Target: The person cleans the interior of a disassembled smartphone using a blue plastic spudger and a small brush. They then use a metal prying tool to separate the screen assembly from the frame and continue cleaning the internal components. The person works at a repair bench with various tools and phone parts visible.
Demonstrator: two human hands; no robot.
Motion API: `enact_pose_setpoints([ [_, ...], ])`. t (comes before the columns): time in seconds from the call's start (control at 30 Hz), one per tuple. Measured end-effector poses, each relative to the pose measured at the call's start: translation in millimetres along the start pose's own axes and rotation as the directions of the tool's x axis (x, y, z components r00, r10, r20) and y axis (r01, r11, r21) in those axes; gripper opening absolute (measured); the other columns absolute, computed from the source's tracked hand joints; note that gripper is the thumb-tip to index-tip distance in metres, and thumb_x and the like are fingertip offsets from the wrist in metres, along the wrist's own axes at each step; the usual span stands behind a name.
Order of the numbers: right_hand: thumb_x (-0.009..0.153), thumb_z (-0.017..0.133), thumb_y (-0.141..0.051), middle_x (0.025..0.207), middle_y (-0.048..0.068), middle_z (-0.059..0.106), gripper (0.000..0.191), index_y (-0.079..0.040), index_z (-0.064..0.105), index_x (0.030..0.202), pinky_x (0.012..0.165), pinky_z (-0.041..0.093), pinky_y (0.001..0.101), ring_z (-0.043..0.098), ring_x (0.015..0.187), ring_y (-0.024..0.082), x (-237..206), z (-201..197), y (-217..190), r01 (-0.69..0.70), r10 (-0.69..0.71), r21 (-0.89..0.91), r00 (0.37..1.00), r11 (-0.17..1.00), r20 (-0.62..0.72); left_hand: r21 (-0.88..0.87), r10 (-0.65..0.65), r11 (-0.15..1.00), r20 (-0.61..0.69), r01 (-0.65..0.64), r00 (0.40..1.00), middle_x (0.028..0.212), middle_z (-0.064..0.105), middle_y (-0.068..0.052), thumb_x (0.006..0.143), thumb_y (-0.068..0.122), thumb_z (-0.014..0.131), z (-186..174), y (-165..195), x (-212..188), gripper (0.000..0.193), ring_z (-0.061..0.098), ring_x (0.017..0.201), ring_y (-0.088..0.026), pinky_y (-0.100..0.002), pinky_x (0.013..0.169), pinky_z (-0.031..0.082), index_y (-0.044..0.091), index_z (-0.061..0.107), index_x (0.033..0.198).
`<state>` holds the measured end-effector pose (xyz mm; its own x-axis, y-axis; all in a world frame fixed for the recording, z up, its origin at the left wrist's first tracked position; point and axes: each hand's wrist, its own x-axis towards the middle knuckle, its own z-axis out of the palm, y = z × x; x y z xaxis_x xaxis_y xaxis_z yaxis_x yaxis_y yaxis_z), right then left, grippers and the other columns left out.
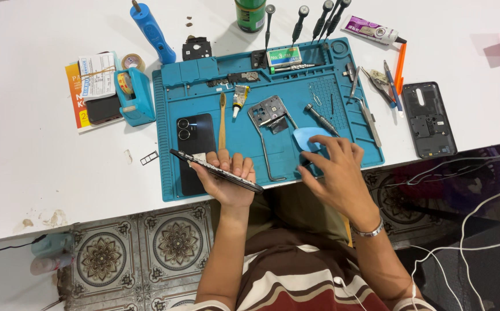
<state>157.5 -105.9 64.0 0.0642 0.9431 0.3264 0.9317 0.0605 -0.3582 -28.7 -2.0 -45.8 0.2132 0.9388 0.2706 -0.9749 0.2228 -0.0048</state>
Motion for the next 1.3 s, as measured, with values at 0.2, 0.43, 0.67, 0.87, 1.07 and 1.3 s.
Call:
enact_pose_setpoints([
  [0.2,0.082,0.080,-0.032,0.129,0.010,0.063,0.039,-0.004,0.076,0.109,0.104,0.031,0.0461,0.051,0.119,0.028,0,0,4,-0.009,0.003,-0.092,0.998,0.996,-0.069,0.009,0.001,1.000,-0.026,-0.001,1.000,0.079,0.060,0.002,0.104,0.057,0.054,0,0,0,0.047,0.055,0.067,-0.014,-0.027,0.063,0.044,0.014,0.064,0.090],
  [0.43,0.084,0.081,-0.029,0.118,0.009,0.064,0.036,-0.005,0.077,0.110,0.093,0.038,0.0424,0.054,0.102,0.026,2,6,11,-0.099,0.099,0.001,0.991,0.995,-0.094,0.020,0.003,1.000,-0.016,-0.003,1.000,0.079,0.060,0.002,0.105,0.057,0.054,-2,-1,-1,0.046,0.054,0.067,-0.013,-0.027,0.063,0.043,0.014,0.065,0.091],
  [0.67,0.086,0.081,-0.020,0.103,0.011,0.066,0.026,-0.002,0.079,0.105,0.070,0.050,0.0369,0.062,0.080,0.024,7,20,2,-0.289,0.303,0.106,0.939,0.952,-0.162,0.021,0.010,1.000,-0.010,-0.010,1.000,0.079,0.060,0.002,0.105,0.057,0.055,-3,-1,0,0.046,0.054,0.067,-0.013,-0.027,0.062,0.043,0.014,0.065,0.091],
  [0.87,0.087,0.077,-0.015,0.104,0.011,0.068,0.022,-0.002,0.078,0.105,0.068,0.053,0.0359,0.067,0.081,0.024,14,17,-1,-0.296,0.322,0.169,0.934,0.940,-0.153,0.017,0.003,1.000,-0.015,-0.003,1.000,0.080,0.060,0.002,0.105,0.056,0.055,-3,0,0,0.046,0.054,0.068,-0.014,-0.027,0.063,0.044,0.014,0.065,0.091],
  [1.07,0.086,0.076,-0.012,0.103,0.012,0.069,0.019,-0.002,0.078,0.103,0.071,0.053,0.0372,0.067,0.082,0.027,23,14,5,-0.304,0.323,0.153,0.939,0.940,-0.118,0.014,0.003,1.000,-0.028,-0.002,1.000,0.080,0.059,0.001,0.105,0.057,0.055,-3,0,0,0.047,0.054,0.067,-0.014,-0.028,0.063,0.043,0.013,0.065,0.091],
  [1.3,0.084,0.076,-0.009,0.099,0.012,0.068,0.018,-0.002,0.077,0.100,0.076,0.054,0.0378,0.068,0.087,0.028,31,16,12,-0.207,0.231,0.179,0.965,0.962,-0.124,0.022,0.001,1.000,-0.040,0.000,0.999,0.079,0.058,0.002,0.104,0.057,0.056,-2,1,0,0.047,0.054,0.067,-0.014,-0.027,0.062,0.043,0.013,0.063,0.090],
])
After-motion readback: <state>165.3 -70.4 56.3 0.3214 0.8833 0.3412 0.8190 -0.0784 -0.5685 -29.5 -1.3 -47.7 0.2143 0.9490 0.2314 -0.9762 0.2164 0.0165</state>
